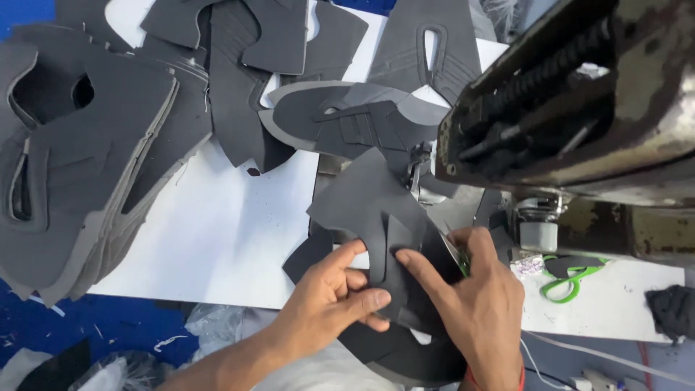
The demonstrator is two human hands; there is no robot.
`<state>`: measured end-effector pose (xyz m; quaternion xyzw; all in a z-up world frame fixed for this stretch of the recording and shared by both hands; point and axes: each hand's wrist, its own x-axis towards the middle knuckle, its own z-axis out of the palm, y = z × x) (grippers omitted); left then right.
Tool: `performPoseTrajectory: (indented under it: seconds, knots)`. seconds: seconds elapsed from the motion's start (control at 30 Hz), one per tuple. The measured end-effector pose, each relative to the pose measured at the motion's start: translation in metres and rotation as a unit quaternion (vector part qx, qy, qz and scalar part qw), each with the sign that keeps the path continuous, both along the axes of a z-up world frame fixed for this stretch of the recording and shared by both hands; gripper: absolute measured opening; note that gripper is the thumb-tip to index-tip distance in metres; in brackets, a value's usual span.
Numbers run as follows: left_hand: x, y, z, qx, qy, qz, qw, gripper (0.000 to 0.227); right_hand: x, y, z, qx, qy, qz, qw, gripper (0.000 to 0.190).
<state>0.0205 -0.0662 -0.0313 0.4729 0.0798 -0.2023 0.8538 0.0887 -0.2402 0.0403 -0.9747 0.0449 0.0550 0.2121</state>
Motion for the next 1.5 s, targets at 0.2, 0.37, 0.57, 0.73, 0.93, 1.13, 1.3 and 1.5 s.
performPoseTrajectory:
  seconds: [0.2, 0.37, 0.57, 0.73, 0.93, 1.13, 1.3, 1.5]
  knots:
    - [0.003, -0.002, -0.003, -0.044, -0.014, -0.007, 0.999, 0.057, 0.009, 0.002, 0.001, 0.012, -0.003, 0.006, 1.0, 0.065]
    - [0.009, -0.006, -0.003, -0.013, 0.019, 0.007, 1.0, 0.06, 0.015, 0.0, 0.0, 0.016, 0.018, 0.01, 1.0, 0.066]
    - [0.02, -0.002, 0.004, -0.015, -0.006, 0.007, 1.0, 0.05, 0.024, 0.0, -0.002, 0.033, 0.004, 0.018, 0.999, 0.065]
    - [0.023, 0.0, 0.003, 0.004, -0.01, -0.007, 1.0, 0.04, 0.027, 0.0, -0.006, 0.048, 0.018, 0.011, 0.999, 0.066]
    - [0.027, 0.003, -0.008, 0.006, -0.035, -0.013, 0.999, 0.024, 0.031, -0.002, -0.013, 0.052, 0.008, 0.016, 0.998, 0.067]
    - [0.046, 0.006, -0.002, 0.02, -0.04, -0.006, 0.999, 0.031, 0.044, 0.002, -0.016, 0.053, -0.039, 0.025, 0.997, 0.073]
    - [0.061, 0.01, 0.0, 0.035, -0.051, -0.026, 0.998, 0.038, 0.055, 0.009, -0.003, 0.103, -0.027, 0.03, 0.994, 0.06]
    - [0.073, 0.012, 0.003, 0.065, -0.074, -0.023, 0.995, 0.056, 0.056, 0.002, -0.014, 0.112, 0.001, -0.004, 0.994, 0.05]
